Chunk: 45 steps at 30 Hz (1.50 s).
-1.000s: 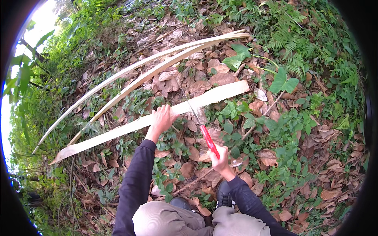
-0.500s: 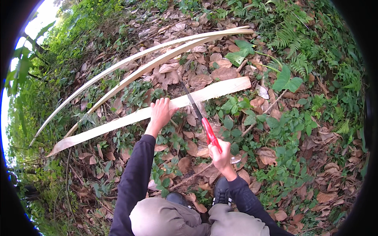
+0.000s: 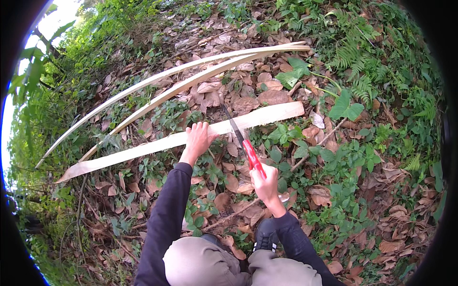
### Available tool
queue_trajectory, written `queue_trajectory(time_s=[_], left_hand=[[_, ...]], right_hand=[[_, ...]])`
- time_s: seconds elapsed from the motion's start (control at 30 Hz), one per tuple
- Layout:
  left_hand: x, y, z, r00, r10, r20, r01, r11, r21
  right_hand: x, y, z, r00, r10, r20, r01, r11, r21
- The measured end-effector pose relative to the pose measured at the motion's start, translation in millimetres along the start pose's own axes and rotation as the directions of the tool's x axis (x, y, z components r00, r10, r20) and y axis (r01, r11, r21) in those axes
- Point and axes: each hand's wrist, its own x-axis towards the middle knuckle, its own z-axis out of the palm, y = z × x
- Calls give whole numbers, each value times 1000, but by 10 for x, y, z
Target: The person uses a red-handled hand saw to cut long, thin strips of light-colored wood lying on the forest floor. They hold the wood steady with one hand while sawing with the other, creating smaller pieces from the longer strips.
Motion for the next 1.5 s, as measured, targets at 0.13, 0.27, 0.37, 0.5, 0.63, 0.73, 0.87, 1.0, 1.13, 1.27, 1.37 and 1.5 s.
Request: queue_trajectory(time_s=[0.13, 0.27, 0.37, 0.5, 0.63, 0.73, 0.87, 1.0, 1.13, 1.27, 1.37, 1.5], left_hand=[[-105, 13, 21, 997, -7, -82, 8, 1000, 16], [-97, 70, 61, 992, -27, -123, 34, 998, 58], [-109, 217, 113, 985, -48, -166, 64, 994, 93], [-200, 221, -7, 984, -101, -148, 122, 982, 141], [-88, 138, -160, 988, -89, 123, 81, 995, 63], [-163, 84, 215, 991, 11, 136, 8, 991, -135], [-233, 151, 337, 999, -12, -33, 13, 1000, 25], [-277, 150, 373, 990, -25, -142, 43, 990, 131], [-430, 310, 399, 974, -42, -222, 91, 973, 211], [-501, 412, 384, 945, -26, -327, 91, 978, 186], [-571, 472, 394, 963, -55, -263, 99, 983, 158], [-574, 447, 330, 986, -71, -150, 97, 980, 175]], right_hand=[[349, -167, 176, 998, 58, -8, -58, 998, -3], [552, -113, 144, 998, 68, -1, -68, 998, -6], [543, 57, 57, 996, 87, -20, -87, 996, 5], [380, 133, 196, 998, 53, -20, -54, 998, -41], [-178, 299, 77, 1000, -28, -6, 27, 992, -120], [-473, 589, -41, 1000, 14, 2, -14, 1000, -22], [-449, 582, 25, 998, -67, 18, 67, 998, -7], [-335, 617, 154, 998, 9, -60, -11, 999, -41], [-106, 233, 212, 982, 167, -85, -163, 985, 50], [213, 297, 266, 989, -81, -124, 58, 982, -180], [13, 409, 376, 988, -147, -44, 134, 965, -227], [-45, 424, 351, 998, 47, -49, -48, 999, -20]])
